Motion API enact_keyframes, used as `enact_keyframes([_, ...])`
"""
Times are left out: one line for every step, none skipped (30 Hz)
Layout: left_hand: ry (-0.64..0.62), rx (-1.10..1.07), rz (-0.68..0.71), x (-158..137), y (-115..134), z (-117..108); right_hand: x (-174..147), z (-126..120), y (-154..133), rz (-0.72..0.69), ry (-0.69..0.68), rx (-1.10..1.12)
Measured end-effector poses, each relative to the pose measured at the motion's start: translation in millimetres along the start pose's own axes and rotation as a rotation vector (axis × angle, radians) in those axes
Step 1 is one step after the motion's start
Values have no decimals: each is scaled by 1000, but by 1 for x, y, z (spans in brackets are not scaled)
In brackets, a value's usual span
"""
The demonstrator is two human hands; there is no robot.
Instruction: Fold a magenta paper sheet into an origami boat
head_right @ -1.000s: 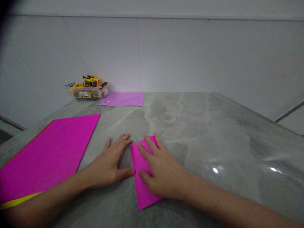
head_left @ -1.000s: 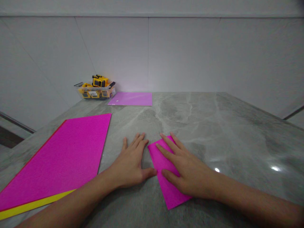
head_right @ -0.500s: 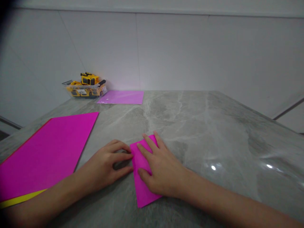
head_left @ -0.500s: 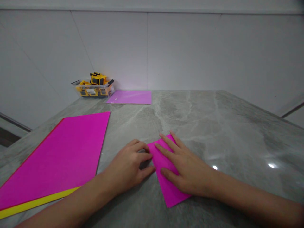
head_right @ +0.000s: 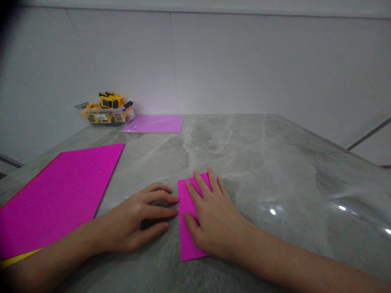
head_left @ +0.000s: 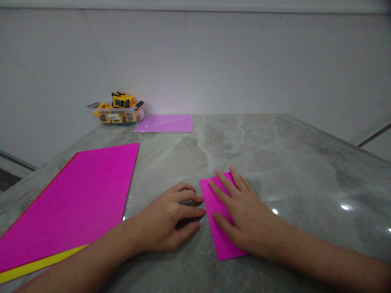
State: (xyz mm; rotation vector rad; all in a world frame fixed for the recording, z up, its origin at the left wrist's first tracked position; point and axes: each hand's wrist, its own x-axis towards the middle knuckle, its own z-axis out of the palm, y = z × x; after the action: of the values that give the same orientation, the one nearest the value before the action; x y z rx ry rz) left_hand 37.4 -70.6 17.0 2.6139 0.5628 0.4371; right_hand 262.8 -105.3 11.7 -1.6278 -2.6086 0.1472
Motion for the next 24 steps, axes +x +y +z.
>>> enact_keyframes([-2, -2, 3, 0, -1, 0, 0, -1, 0, -5, -2, 1])
enact_keyframes([-4, -5, 4, 0, -1, 0, 0, -1, 0, -14, -4, 5])
enact_keyframes([-6, -6, 5, 0, -1, 0, -1, -2, 0, -25, -3, 11])
enact_keyframes([-7, -7, 6, -1, -1, 0, -1, -2, 0, -38, 3, 18])
enact_keyframes([-8, -6, 5, -1, -1, -1, -2, -2, 1, -51, 13, 26])
enact_keyframes([-10, -7, 3, -1, -1, -1, -2, -2, 1, -60, 26, 32])
enact_keyframes([-12, -8, 2, -1, -1, -1, -3, -2, 1, -66, 37, 36])
enact_keyframes([-15, -9, 1, -1, -1, -1, -3, -2, 2, -70, 45, 37])
enact_keyframes([-16, -12, 0, -1, 0, -2, -3, -2, 2, -75, 51, 34])
enact_keyframes([-18, -15, -1, 0, 0, -2, -3, -3, 2, -81, 53, 31])
enact_keyframes([-17, -18, 0, 0, 0, -2, -2, -3, 2, -89, 54, 27])
enact_keyframes([-15, -21, 0, 1, 1, -3, -2, -3, 2, -97, 54, 23])
enact_keyframes([-14, -22, -1, 1, 1, -3, -2, -4, 1, -102, 57, 20])
enact_keyframes([-12, -24, 0, 1, 2, -3, -2, -4, 1, -102, 60, 17])
enact_keyframes([-10, -25, 0, 2, 2, -3, -2, -4, 1, -101, 60, 13])
enact_keyframes([-9, -26, 2, 2, 2, -4, -2, -4, 0, -95, 60, 9])
enact_keyframes([-7, -26, 3, 2, 2, -4, -2, -4, 0, -90, 61, 5])
enact_keyframes([-8, -26, 5, 2, 2, -4, -2, -4, 0, -86, 60, 2])
enact_keyframes([-7, -26, 6, 3, 2, -4, -2, -4, 0, -87, 57, 0])
enact_keyframes([-7, -26, 7, 2, 2, -3, -2, -4, 0, -87, 56, 1])
enact_keyframes([-6, -25, 8, 2, 2, -3, -2, -4, 0, -87, 57, 4])
enact_keyframes([-5, -26, 11, 2, 2, -3, -3, -4, 0, -85, 58, 10])
enact_keyframes([-5, -26, 12, 2, 2, -3, -3, -4, 0, -82, 60, 19])
enact_keyframes([-4, -27, 14, 2, 2, -3, -2, -4, 0, -81, 62, 28])
